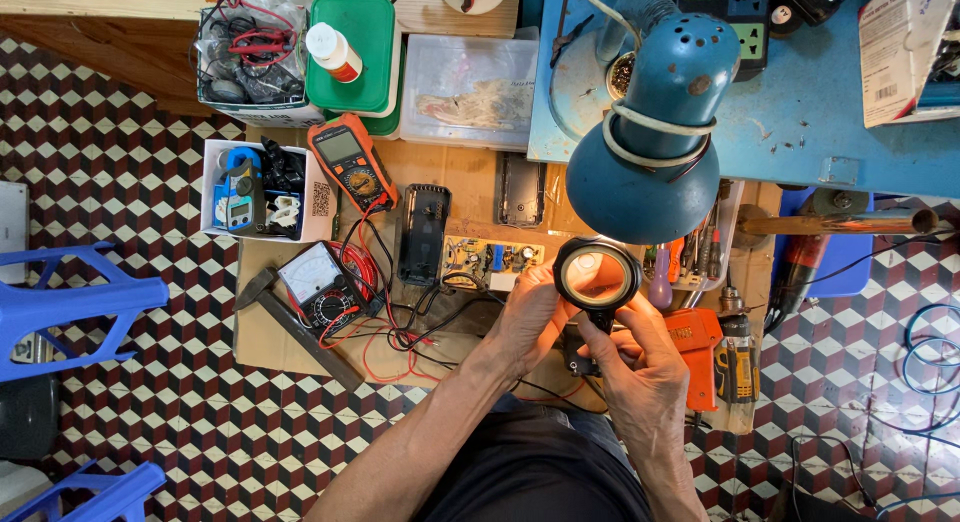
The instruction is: The person works at an electronics repair bench on a circuit board, holding a lighted magnifying lamp over the board to view components closely and manipulating small parts and wires on the board. They then pick up an orange hot air gun and direct it at the board before setting it down and handling wires.
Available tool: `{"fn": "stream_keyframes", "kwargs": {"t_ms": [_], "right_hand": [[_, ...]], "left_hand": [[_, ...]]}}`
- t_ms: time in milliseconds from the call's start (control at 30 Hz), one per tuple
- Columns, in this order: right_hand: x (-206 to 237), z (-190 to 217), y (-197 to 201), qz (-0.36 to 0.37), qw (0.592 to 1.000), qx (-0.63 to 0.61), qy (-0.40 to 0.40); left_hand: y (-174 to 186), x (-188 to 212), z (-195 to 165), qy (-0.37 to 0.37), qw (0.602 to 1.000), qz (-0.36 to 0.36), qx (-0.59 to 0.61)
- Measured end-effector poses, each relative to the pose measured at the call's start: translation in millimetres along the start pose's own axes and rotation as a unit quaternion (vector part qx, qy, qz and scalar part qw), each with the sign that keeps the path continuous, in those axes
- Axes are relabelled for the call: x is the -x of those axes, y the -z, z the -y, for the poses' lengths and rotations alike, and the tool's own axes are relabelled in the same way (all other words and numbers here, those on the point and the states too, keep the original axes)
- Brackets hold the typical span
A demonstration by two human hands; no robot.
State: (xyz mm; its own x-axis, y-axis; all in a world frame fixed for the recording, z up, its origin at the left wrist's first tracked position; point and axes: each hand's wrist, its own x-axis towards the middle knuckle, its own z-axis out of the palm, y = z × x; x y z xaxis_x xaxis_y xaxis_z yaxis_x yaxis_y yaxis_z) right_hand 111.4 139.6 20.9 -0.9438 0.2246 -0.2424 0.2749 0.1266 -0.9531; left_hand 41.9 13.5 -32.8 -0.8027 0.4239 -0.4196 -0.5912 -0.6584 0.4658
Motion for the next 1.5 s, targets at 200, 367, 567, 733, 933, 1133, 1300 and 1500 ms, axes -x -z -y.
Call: {"fn": "stream_keyframes", "kwargs": {"t_ms": [200, 367, 567, 733, 933, 1133, 1300, 1500], "right_hand": [[1, -7, 2, 0.002, 0.999, 0.027, -0.023], [4, -9, -1, -0.002, 1.000, 0.010, -0.015], [16, -9, 9, -0.063, 0.995, -0.016, -0.072], [10, -7, 37, -0.164, 0.982, 0.007, -0.095], [-25, 34, 69, -0.237, 0.969, 0.016, -0.064], [-91, 81, 111, -0.222, 0.974, -0.025, 0.048], [-150, 88, 115, -0.201, 0.973, -0.028, 0.106], [-170, 104, 131, -0.151, 0.972, -0.087, 0.160]], "left_hand": [[-3, 3, -3, 0.008, 1.000, -0.009, -0.025], [-1, 4, -4, -0.004, 1.000, 0.008, -0.011], [6, 7, -8, 0.011, 0.999, -0.037, -0.003], [20, 13, -10, 0.030, 0.997, -0.060, -0.025], [11, 18, -10, 0.020, 0.993, -0.103, -0.061], [-5, 22, -10, 0.064, 0.986, -0.147, -0.051], [2, 18, 4, 0.046, 0.987, -0.135, -0.069], [10, 6, 18, 0.015, 0.986, -0.143, -0.082]]}}
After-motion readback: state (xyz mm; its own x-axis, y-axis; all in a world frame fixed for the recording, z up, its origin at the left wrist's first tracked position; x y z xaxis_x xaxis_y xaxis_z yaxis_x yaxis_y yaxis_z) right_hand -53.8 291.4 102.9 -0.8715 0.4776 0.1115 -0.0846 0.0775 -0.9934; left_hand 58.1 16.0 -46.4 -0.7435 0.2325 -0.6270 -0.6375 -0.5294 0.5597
